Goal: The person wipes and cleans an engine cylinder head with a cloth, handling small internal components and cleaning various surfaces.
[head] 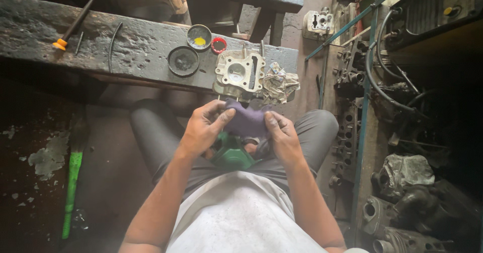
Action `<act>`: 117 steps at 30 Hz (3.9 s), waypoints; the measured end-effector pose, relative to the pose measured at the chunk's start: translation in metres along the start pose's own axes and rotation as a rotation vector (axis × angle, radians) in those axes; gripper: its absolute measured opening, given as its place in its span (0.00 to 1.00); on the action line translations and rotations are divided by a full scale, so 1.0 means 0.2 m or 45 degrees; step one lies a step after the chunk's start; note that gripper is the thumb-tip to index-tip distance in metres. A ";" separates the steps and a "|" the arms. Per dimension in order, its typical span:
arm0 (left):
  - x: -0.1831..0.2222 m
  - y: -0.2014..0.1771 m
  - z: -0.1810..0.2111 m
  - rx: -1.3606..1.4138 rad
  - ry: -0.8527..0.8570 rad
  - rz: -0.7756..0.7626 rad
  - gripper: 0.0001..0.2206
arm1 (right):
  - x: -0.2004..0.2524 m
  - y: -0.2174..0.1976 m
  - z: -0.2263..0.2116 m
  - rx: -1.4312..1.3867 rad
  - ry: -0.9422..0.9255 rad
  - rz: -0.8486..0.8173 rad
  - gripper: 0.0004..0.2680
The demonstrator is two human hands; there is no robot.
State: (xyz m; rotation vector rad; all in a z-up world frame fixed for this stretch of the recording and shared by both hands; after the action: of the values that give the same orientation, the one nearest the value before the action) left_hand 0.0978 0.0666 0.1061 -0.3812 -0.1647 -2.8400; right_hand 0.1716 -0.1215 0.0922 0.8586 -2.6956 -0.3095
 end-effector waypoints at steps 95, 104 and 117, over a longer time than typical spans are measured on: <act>0.24 -0.12 -0.04 0.462 -0.120 -0.147 0.14 | 0.17 0.19 -0.33 0.791 -0.915 -0.178 0.09; 0.17 -0.02 0.08 0.295 -0.205 0.059 0.10 | 0.22 0.41 -0.31 0.952 -0.837 -0.111 0.14; 0.23 -0.28 0.24 -0.245 0.445 0.831 0.23 | 0.23 0.42 -0.35 0.963 -0.985 -0.229 0.16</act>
State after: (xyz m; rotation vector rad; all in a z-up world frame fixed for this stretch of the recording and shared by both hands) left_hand 0.0513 0.1166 0.1612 0.0355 0.2595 -2.2264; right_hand 0.1151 -0.0905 0.1908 1.4133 -3.5199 0.4975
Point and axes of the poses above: each hand's wrist, its own x-axis away from the middle knuckle, its own y-axis out of the palm, z = x × y, the point moved 8 cm from there along -x, towards the middle knuckle, and after that the axes turned 1 degree about -y, right-handed, at the moved point
